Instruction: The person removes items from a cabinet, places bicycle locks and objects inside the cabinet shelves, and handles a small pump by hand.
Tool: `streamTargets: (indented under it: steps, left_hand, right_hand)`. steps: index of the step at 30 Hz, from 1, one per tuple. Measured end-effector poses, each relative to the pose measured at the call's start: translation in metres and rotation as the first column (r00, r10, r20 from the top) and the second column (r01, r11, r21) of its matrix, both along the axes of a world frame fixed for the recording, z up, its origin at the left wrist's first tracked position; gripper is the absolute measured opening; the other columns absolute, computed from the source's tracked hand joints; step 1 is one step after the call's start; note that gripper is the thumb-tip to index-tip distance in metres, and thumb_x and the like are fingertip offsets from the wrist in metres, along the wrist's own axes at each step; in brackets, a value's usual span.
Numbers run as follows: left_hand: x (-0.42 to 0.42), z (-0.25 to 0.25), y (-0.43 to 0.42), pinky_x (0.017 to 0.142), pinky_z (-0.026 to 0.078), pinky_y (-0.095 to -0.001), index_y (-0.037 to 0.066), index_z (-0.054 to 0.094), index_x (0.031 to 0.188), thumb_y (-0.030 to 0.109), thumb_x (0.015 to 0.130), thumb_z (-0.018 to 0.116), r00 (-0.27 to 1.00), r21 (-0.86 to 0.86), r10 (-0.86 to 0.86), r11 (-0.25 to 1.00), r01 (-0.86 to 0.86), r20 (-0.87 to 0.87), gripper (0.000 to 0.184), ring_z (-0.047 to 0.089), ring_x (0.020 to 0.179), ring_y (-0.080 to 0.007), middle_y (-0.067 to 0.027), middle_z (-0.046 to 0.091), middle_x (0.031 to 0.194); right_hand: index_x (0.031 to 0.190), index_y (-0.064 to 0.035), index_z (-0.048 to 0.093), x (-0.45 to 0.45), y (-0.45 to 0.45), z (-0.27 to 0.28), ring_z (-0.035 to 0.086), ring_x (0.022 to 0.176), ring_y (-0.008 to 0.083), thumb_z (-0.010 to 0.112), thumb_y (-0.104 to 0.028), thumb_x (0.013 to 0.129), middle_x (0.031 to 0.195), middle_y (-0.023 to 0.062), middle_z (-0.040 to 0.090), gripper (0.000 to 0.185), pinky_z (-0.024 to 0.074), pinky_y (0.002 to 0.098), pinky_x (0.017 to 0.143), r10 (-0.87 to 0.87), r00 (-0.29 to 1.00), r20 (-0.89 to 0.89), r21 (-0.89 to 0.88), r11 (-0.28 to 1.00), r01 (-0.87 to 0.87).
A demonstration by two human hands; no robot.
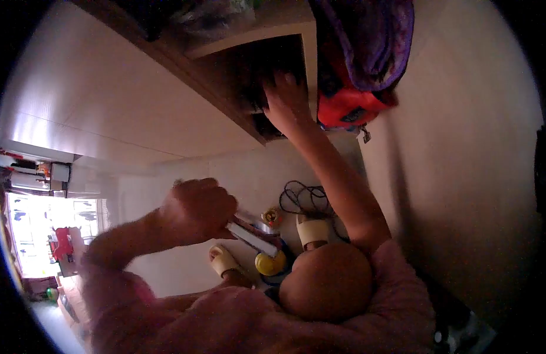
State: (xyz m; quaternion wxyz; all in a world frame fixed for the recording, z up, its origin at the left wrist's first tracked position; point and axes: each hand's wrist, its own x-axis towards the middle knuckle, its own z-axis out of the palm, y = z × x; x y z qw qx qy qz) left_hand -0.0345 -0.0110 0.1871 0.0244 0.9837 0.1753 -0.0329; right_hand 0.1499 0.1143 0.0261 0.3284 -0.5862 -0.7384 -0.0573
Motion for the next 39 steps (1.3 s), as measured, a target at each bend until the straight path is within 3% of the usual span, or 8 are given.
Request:
streamTargets:
  steps: [5,9,10,14,18,24,32,39]
  left_hand:
    - [-0.06,-0.038,-0.038,0.049,0.037,-0.0273,0.011,0.044,0.065,0.022,0.069,0.06,0.715,-0.232,0.607,0.794,-0.562,0.347,0.02,0.043,0.057,-0.0166,-0.0003,0.04,0.06]
    - [-0.052,-0.09,-0.028,0.042,0.03,-0.0254,0.011,0.04,0.068,0.027,0.083,0.044,-0.194,-0.86,0.902,0.427,0.28,0.385,0.022,0.036,0.049,-0.0124,0.0006,0.039,0.061]
    - [-0.026,-0.076,-0.017,0.04,0.027,-0.0248,0.012,0.038,0.068,0.032,0.086,0.041,-0.344,-0.741,0.915,0.378,0.555,0.209,0.027,0.034,0.048,-0.0107,0.0008,0.039,0.061]
    - [-0.002,-0.114,0.032,0.038,0.023,-0.0232,0.012,0.039,0.068,0.048,0.087,0.039,-0.257,-0.913,0.926,0.336,0.231,0.276,0.041,0.031,0.045,-0.0079,0.0028,0.034,0.056]
    - [0.025,-0.117,0.051,0.039,0.021,-0.0223,0.013,0.039,0.065,0.043,0.088,0.041,-0.111,-0.901,0.978,0.205,0.383,0.176,0.038,0.026,0.043,-0.0066,0.0039,0.033,0.054]
    - [0.034,-0.152,0.086,0.041,0.027,-0.0222,0.007,0.047,0.072,0.034,0.087,0.047,0.157,-0.904,0.894,0.427,-0.017,0.419,0.031,0.037,0.051,-0.0057,0.003,0.045,0.06]
    - [0.049,-0.143,0.077,0.089,0.035,-0.0289,-0.003,0.04,0.116,0.02,0.088,0.048,0.065,-0.615,0.644,0.753,-0.233,0.763,0.037,0.045,0.103,-0.0185,-0.0152,0.048,0.109]
    - [0.037,-0.147,0.017,0.1,0.025,-0.0309,0.003,0.034,0.126,0.026,0.093,0.035,0.006,-0.9,0.902,0.432,-0.058,0.432,0.041,0.034,0.119,-0.0196,-0.0106,0.039,0.127]
  right_hand:
    - [0.109,-0.0046,0.051,0.027,-0.054,0.028,0.044,0.106,0.0338,0.059,-0.021,0.076,0.116,0.0188,0.046,0.038,0.0381,0.0396,0.089,0.097,0.98,-0.175,0.022,0.995,-0.094]
    - [0.117,-0.0046,0.044,0.041,-0.128,0.004,0.045,0.11,0.0261,0.061,-0.037,0.078,0.118,0.0141,0.048,0.053,0.0374,0.0381,0.09,0.296,-0.043,-0.954,0.171,0.425,-0.889]
    - [0.116,-0.0046,0.044,0.036,-0.139,0.007,0.046,0.108,0.0247,0.06,-0.042,0.077,0.114,0.0127,0.05,0.056,0.0376,0.0376,0.089,0.416,0.025,-0.909,0.123,0.326,-0.937]
    - [0.112,-0.0041,0.044,0.021,-0.178,0.017,0.051,0.097,0.0222,0.057,-0.056,0.072,0.103,0.0099,0.053,0.066,0.0377,0.0371,0.087,-0.22,0.079,-0.972,-0.106,0.111,-0.988]
    - [0.105,-0.0037,0.045,0.039,-0.166,0.029,0.055,0.074,0.0177,0.056,-0.058,0.071,0.091,0.0074,0.056,0.065,0.0437,0.0312,0.073,0.534,0.665,-0.522,-0.112,0.73,-0.674]
    - [0.088,-0.004,0.053,0.051,-0.155,0.053,0.053,0.06,0.014,0.047,-0.058,0.077,0.072,0.0031,0.055,0.056,0.0419,0.0249,0.055,-0.051,-0.139,-0.989,0.067,0.686,-0.724]
    - [0.064,-0.0127,0.035,-0.005,-0.139,0.031,0.026,0.035,0.0056,0.041,-0.033,0.09,0.043,-0.0024,0.032,0.033,0.0189,0.0229,0.033,-0.154,0.06,-0.986,-0.16,0.797,-0.583]
    - [0.073,-0.0116,0.045,-0.063,-0.06,0.022,0.037,0.048,0.0033,0.044,-0.031,0.089,0.057,-0.0021,0.04,0.025,0.0295,0.0172,0.042,0.057,0.09,-0.994,0.014,0.906,-0.423]
